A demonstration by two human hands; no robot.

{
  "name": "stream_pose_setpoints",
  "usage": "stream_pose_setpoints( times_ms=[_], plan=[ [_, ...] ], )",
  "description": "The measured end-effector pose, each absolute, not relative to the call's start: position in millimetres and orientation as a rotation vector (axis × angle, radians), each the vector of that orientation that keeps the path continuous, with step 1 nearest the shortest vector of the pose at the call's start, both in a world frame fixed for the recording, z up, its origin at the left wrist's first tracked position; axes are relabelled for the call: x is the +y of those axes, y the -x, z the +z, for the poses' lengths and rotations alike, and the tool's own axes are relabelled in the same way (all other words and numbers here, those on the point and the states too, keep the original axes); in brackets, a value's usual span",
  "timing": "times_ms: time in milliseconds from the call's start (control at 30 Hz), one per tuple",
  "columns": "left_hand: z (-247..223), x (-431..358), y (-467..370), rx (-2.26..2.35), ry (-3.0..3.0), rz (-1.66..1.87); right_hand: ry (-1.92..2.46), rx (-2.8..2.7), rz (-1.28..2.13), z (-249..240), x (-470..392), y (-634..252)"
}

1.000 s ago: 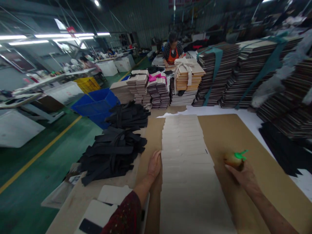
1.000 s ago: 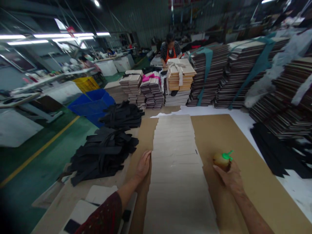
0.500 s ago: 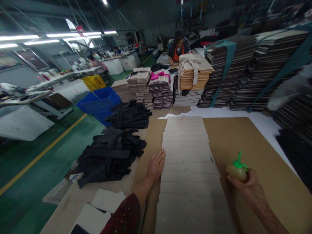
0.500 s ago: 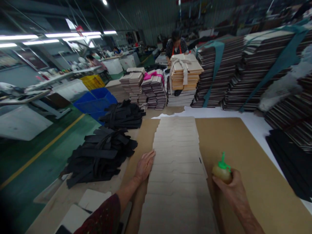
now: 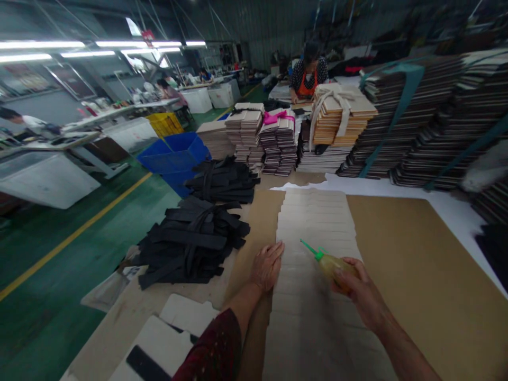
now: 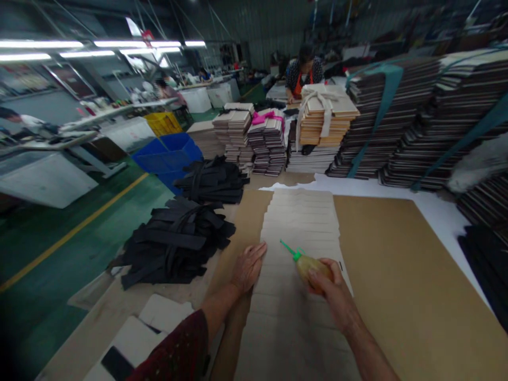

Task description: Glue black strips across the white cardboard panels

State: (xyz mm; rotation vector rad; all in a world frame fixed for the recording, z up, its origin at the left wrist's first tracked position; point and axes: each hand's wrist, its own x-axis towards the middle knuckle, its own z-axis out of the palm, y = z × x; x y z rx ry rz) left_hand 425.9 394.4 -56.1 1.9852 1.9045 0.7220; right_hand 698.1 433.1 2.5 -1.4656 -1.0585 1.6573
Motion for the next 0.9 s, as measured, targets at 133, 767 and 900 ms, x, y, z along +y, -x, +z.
stream_pose_setpoints(
  times_ms=[133,767,900],
  plan=[
    [-57,393,-427,1.922,-1.987,0.742,1.419,-0.898,1.706,1,435,-679],
    [-61,391,-426,1.896,-1.96,0.908,1.249,-1.993,0.592,-15,452,-613],
    [-62,391,-426,1.895,-1.953,0.926,1.189,-2.065,0.555,-17,451,-607]
  ],
)
